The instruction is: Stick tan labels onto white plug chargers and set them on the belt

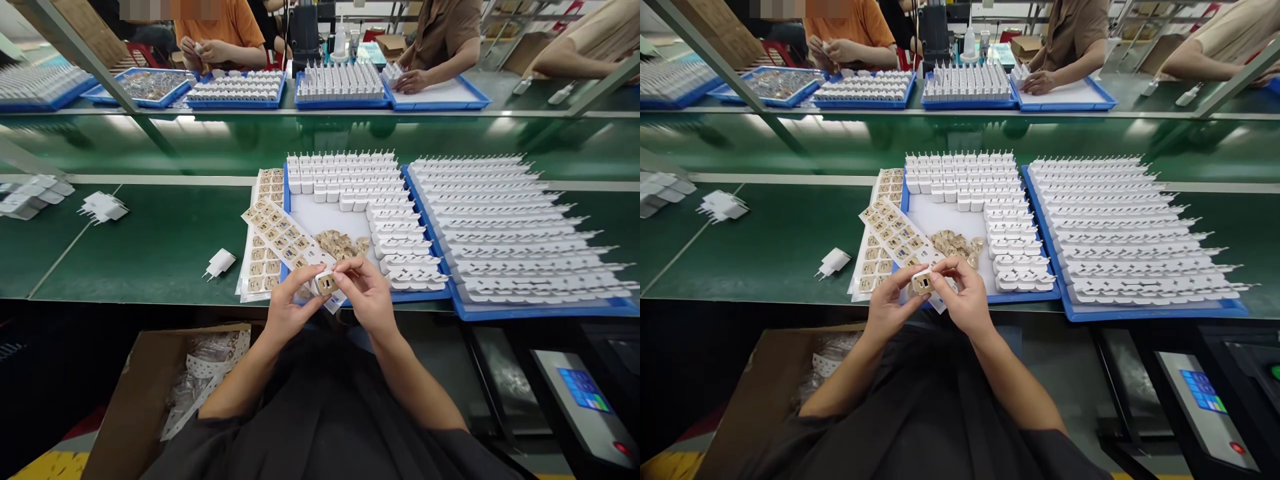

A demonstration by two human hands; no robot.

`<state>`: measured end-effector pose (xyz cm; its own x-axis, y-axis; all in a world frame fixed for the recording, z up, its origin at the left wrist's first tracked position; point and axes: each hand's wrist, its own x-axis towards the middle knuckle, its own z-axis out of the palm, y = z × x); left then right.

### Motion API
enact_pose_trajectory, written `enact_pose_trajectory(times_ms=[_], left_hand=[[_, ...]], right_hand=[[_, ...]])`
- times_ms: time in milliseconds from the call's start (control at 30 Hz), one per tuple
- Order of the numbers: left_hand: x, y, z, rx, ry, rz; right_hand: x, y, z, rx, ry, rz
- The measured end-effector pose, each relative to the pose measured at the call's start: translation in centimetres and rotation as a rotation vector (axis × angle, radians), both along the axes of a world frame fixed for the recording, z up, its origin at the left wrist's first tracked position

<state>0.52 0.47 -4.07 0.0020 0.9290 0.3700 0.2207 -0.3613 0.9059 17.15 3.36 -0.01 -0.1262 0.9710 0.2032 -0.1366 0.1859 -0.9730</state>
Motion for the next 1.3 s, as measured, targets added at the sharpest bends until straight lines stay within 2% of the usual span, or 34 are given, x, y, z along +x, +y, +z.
enact_pose_trajectory(times_ms=[400,600,700,767,867,933,1133,1300], left_hand=[[0.1,0.0,0.4,0.154,0.072,0.031],[0.1,-0.1,-0.1,0.181,0.039,0.056],[0.4,-0.1,-0.7,0.156,-0.034,0.088],[0.5,0.0,-0.9,0.16,-0.078,0.101],[0.7,0.1,-0.8,0.204,-0.112,0.076],[0.8,0.3,-0.6,0.259,-0.092,0.068],[1.0,0.7,-0.5,0.478,0.102,0.133],[1.0,0.9,-0.2,0.557,0.163,0.15]], right_hand=[[-1.1,-0.7,-0.6,0.131,-0.135,-0.143],[-1.6,-0.6,-0.5,0.323,-0.329,-0.261],[-1.2,-0.1,-0.8,0.273,-0.291,-0.315],[-0.7,0.1,-1.1,0.16,-0.164,-0.207],[-0.4,0.0,-1.6,0.026,-0.009,0.079],[-0.6,-0.3,-1.8,-0.029,0.08,0.158],[-2.1,-0.7,-1.4,-0.094,0.291,0.096],[-2.4,-0.8,-0.9,-0.133,0.381,0.089]])
